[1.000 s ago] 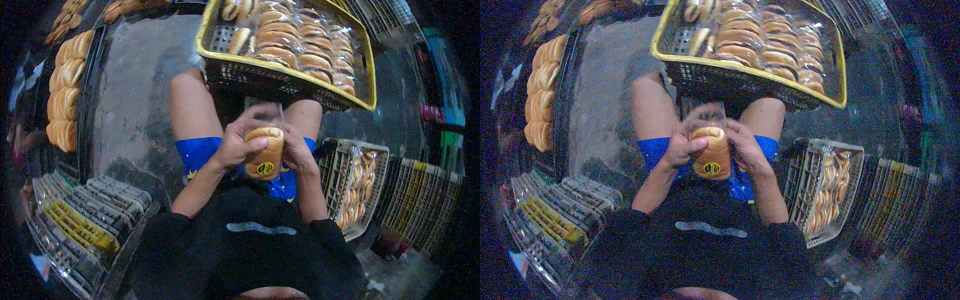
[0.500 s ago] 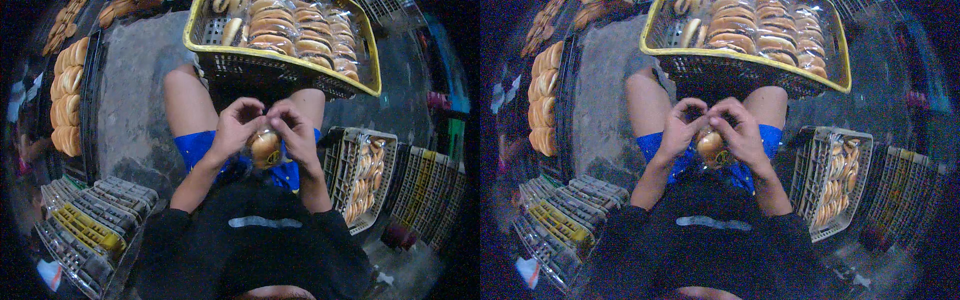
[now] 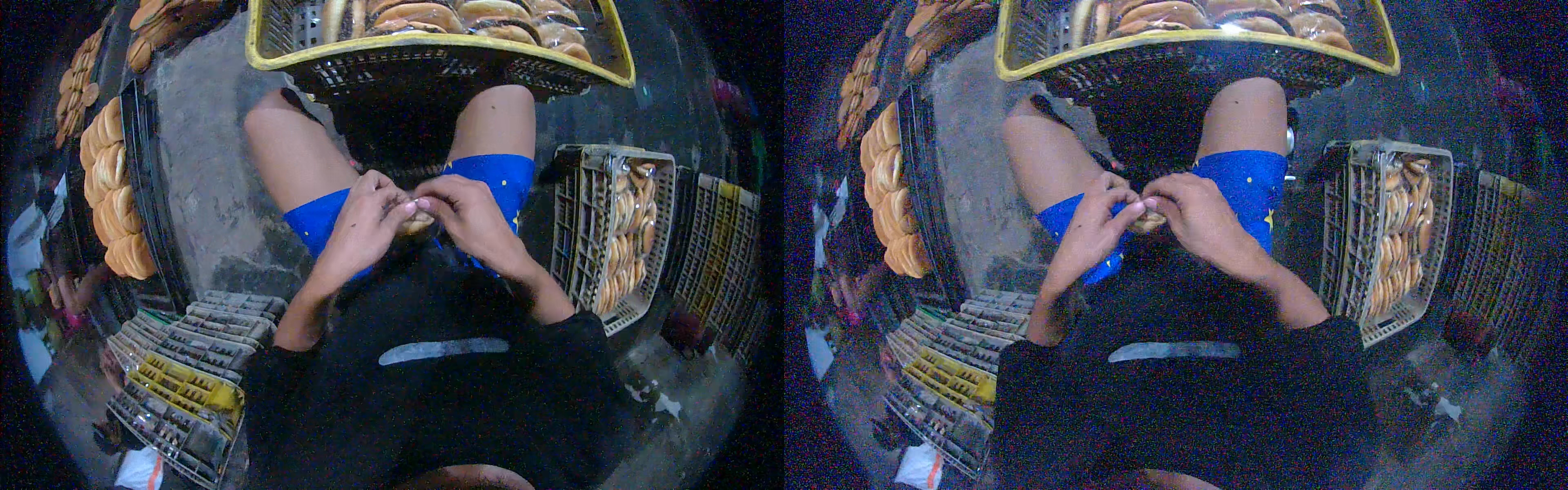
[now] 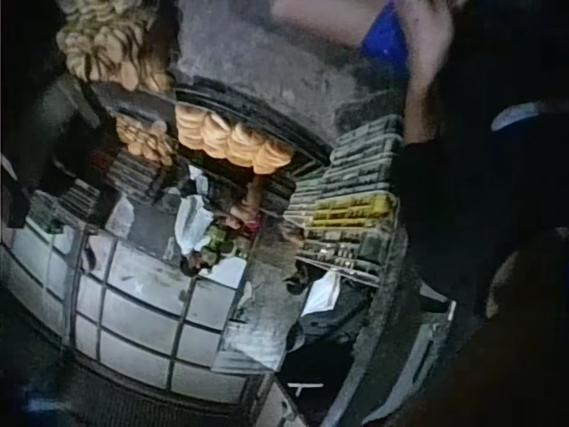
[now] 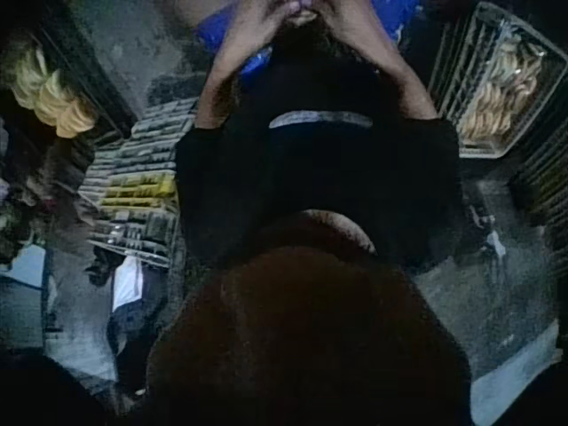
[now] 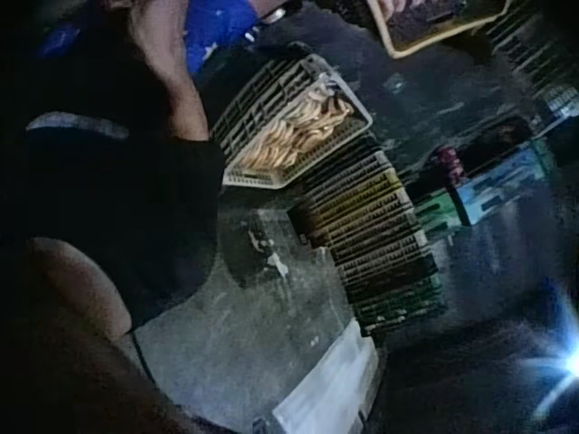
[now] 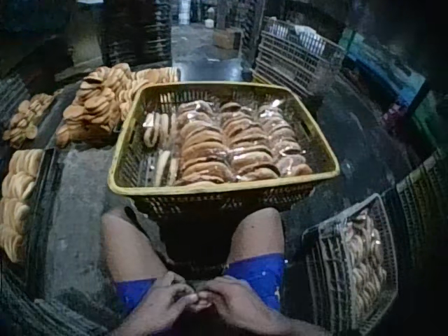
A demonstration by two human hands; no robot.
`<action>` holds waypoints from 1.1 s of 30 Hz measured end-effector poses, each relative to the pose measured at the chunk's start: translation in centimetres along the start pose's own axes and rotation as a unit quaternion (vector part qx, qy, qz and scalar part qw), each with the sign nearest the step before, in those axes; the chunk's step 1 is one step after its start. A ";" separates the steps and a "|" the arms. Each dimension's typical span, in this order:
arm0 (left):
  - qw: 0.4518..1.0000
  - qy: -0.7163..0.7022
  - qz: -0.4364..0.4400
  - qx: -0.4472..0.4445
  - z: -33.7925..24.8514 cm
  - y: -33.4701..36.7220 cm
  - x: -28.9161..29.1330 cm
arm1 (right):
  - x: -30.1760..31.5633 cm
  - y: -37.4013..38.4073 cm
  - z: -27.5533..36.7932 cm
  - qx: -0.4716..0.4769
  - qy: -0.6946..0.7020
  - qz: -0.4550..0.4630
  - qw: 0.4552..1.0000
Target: The person sits on the floor and repeatedly picks up buns from a white crate, wraps each one in plastic, and places it into a yellow crate. The person continues this process for the duration of the clip.
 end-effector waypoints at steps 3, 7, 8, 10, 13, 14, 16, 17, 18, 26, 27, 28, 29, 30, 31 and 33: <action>0.899 -0.359 0.135 0.211 7.9 0.1 -5.9 | -1.2 -1.4 -0.7 -0.016 -0.133 -0.038 0.990; 0.968 -0.239 0.017 0.077 6.4 1.5 -4.2 | -2.7 -1.9 -5.2 -0.130 -0.096 -0.008 0.987; 0.984 -0.171 -0.027 -0.036 4.1 1.5 -3.5 | -2.5 -2.3 -6.7 -0.206 -0.028 0.045 0.977; 0.965 -0.080 -0.152 -0.198 0.2 1.4 -2.6 | 1.5 -1.9 -5.9 -0.152 0.059 -0.069 0.984; 0.882 -0.257 -0.266 -0.292 -4.7 3.6 -3.2 | 5.5 -3.9 -6.7 -0.067 0.211 -0.344 0.913; 0.888 -0.206 -0.274 -0.305 -6.8 4.2 -3.4 | 8.3 -4.5 -7.5 -0.078 0.156 -0.385 0.906; 0.874 -0.202 -0.318 -0.308 -7.6 4.6 -3.0 | 11.8 -5.3 -15.5 -0.157 0.144 -0.413 0.885; 0.875 -0.240 -0.318 -0.277 -7.0 5.0 -2.6 | 13.3 -5.7 -20.6 -0.263 0.013 -0.429 0.864; 0.875 -0.274 -0.314 -0.248 -6.1 5.2 -2.4 | 12.2 -6.4 -28.2 -0.428 -0.087 -0.336 0.835; 0.907 -0.206 -0.341 -0.136 -0.7 4.3 -0.4 | 1.7 -12.0 -46.7 -0.500 -0.143 -0.112 0.847; 0.906 -0.191 -0.353 -0.132 -0.3 4.0 -0.1 | 1.0 -12.5 -46.4 -0.502 -0.123 -0.132 0.846; 0.894 -0.182 -0.395 -0.107 0.7 2.9 1.1 | 0.8 -10.6 -45.4 -0.483 -0.123 -0.124 0.858; 0.888 -0.238 -0.384 -0.086 1.4 3.1 1.3 | 0.6 -11.6 -44.5 -0.483 -0.101 -0.144 0.858; 0.885 -0.257 -0.378 -0.092 1.4 3.2 1.2 | 0.5 -12.1 -43.6 -0.473 -0.066 -0.166 0.863; 0.882 -0.276 -0.369 -0.096 1.6 3.5 1.3 | 0.8 -12.3 -42.9 -0.452 -0.008 -0.194 0.871; 0.876 -0.249 -0.387 -0.144 1.0 2.5 2.5 | 3.6 -10.6 -32.0 -0.383 0.193 -0.239 0.871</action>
Point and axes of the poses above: each hand's wrist, its own y-axis towards the middle knuckle, its own x-axis out of the back of the hand, z = x × y, the point moved 10 cm from there along y, towards the middle knuckle, and after that the axes turned 5 degrees about -y, right-handed, at the moved point
